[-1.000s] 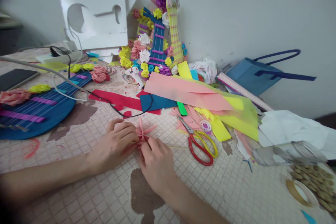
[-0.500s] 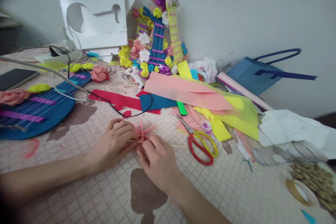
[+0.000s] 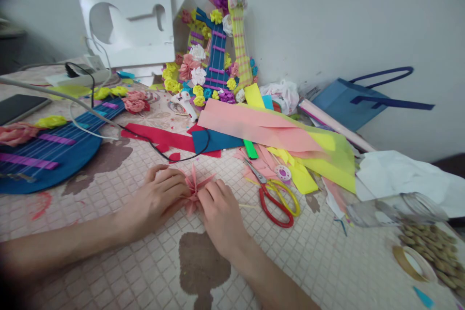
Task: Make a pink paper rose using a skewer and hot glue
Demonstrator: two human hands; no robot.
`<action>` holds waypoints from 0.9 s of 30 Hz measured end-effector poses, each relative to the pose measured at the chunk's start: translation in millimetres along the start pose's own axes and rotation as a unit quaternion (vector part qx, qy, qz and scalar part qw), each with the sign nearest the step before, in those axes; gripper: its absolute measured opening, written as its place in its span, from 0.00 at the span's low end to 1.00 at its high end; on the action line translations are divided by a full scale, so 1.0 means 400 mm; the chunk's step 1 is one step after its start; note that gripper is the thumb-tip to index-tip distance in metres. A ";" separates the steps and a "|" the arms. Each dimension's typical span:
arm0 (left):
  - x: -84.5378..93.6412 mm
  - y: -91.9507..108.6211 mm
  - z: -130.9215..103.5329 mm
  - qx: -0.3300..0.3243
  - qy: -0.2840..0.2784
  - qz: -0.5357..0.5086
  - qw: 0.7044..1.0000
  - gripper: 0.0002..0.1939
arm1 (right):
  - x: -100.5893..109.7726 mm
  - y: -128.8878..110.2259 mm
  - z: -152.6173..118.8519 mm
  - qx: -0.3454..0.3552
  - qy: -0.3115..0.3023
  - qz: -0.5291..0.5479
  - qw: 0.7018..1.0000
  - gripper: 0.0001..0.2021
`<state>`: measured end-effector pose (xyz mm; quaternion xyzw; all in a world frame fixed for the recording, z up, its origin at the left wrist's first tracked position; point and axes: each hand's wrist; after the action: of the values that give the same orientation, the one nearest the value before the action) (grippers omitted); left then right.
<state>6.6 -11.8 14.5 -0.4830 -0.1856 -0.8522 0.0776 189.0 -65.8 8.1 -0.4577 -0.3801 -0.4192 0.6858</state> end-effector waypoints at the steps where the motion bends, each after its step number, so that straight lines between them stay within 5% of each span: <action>1: -0.001 0.001 0.000 0.002 -0.002 0.002 1.000 0.04 | 0.000 -0.001 0.000 0.001 -0.001 -0.006 1.000 0.06; 27: -0.007 0.000 0.009 -0.026 -0.008 0.040 0.999 0.09 | -0.014 0.006 0.002 -0.002 0.005 -0.057 0.998 0.08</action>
<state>10.9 -10.6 13.8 -0.4984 -0.1442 -0.8493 0.0975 189.3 -63.3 2.5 -0.4345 -0.4014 -0.4609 0.6616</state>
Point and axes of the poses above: each hand's wrist, its own z-axis towards the middle knuckle, its own x-axis out of the back of the hand, y = z × x, and after that the axes turned 12 degrees about -x, right-handed
